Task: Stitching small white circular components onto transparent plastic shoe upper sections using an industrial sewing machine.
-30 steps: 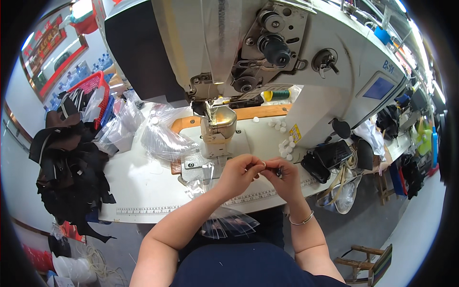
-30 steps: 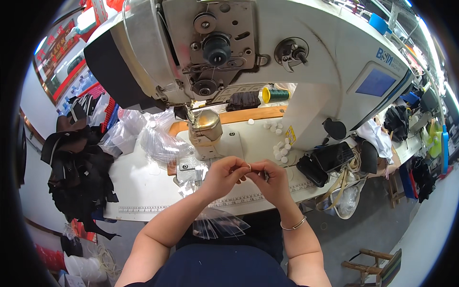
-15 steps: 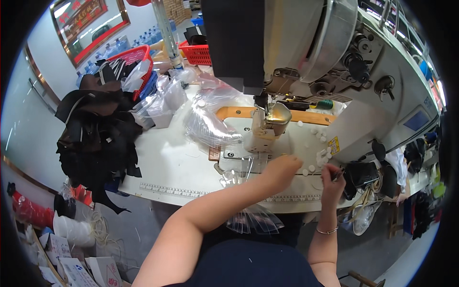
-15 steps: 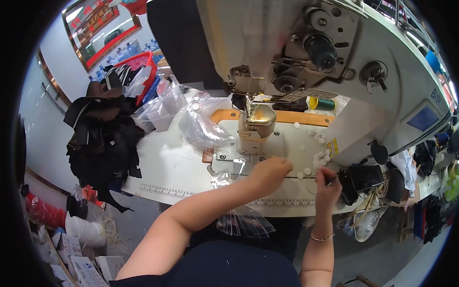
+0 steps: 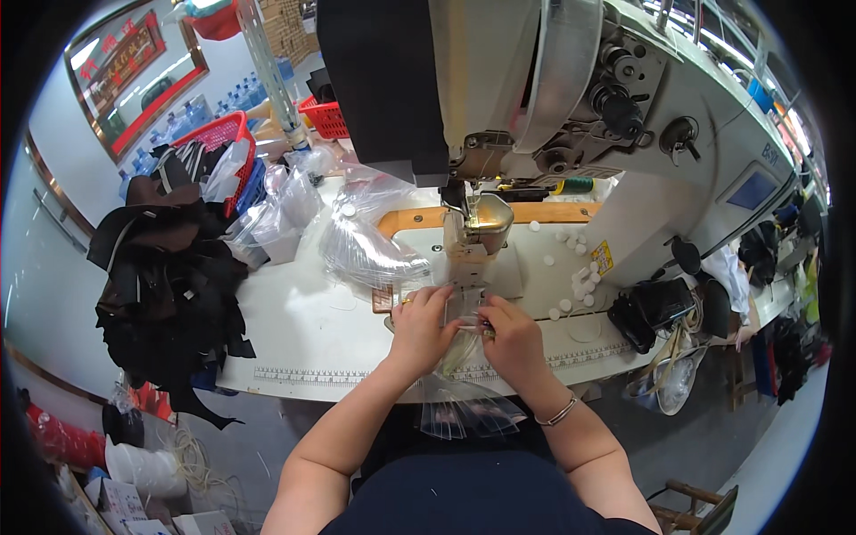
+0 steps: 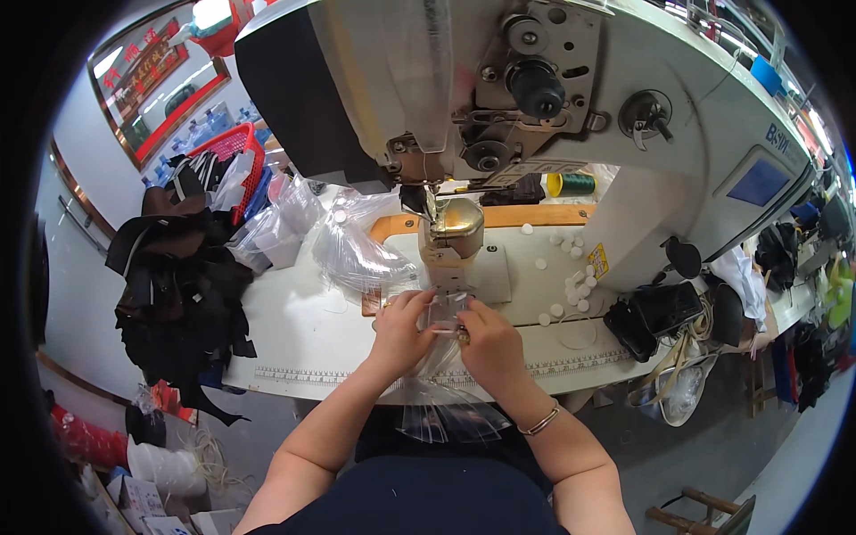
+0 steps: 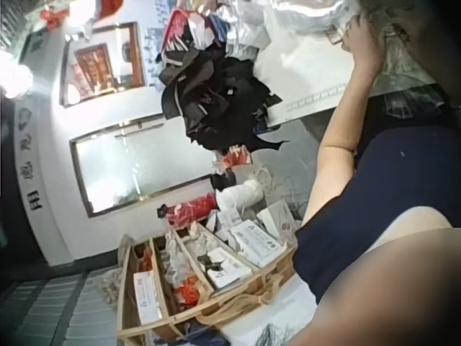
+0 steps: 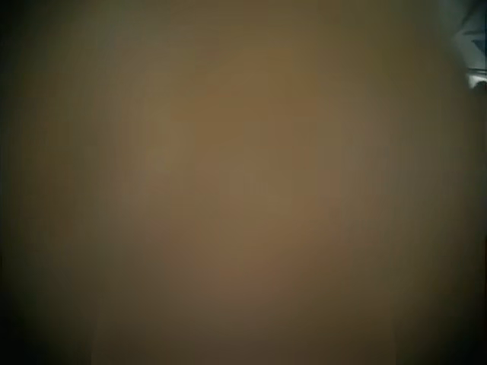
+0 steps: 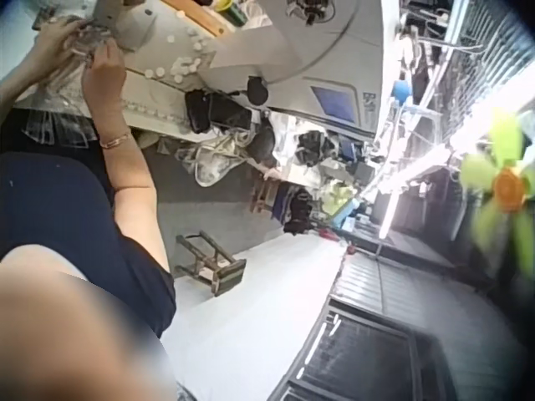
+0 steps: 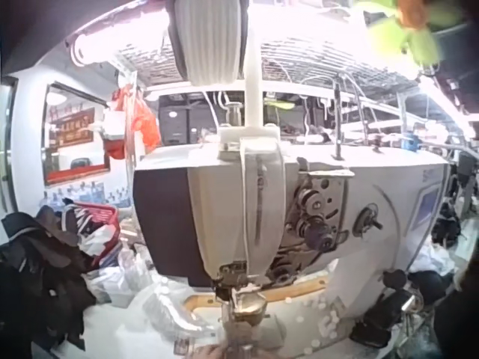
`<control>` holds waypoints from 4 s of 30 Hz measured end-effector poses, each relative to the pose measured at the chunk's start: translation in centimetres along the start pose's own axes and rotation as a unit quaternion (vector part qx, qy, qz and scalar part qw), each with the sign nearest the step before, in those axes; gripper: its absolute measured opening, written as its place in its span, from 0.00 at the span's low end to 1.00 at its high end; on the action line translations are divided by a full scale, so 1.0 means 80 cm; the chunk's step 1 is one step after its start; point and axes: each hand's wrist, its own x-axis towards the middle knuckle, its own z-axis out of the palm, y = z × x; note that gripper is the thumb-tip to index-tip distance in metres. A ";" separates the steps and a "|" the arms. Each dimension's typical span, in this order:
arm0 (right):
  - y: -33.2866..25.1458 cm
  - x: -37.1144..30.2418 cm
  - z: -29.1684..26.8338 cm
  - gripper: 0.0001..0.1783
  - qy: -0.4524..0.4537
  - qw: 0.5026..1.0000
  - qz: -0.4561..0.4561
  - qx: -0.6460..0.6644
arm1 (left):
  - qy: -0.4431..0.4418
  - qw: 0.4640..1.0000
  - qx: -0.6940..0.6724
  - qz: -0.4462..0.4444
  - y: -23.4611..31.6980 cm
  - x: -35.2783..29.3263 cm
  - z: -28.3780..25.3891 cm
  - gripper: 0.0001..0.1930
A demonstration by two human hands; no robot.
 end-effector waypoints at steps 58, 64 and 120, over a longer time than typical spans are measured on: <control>-0.004 0.008 0.001 0.04 -0.120 0.377 0.402 0.825 | 0.067 0.937 -0.101 0.328 0.027 0.031 -0.050 0.20; -0.034 0.012 -0.005 0.04 -0.016 0.572 0.434 0.696 | 0.105 0.957 -0.149 0.224 0.029 0.014 -0.031 0.14; -0.075 0.021 -0.069 0.07 -0.192 0.794 0.069 0.572 | 0.189 0.800 -0.528 0.213 0.085 -0.047 -0.154 0.08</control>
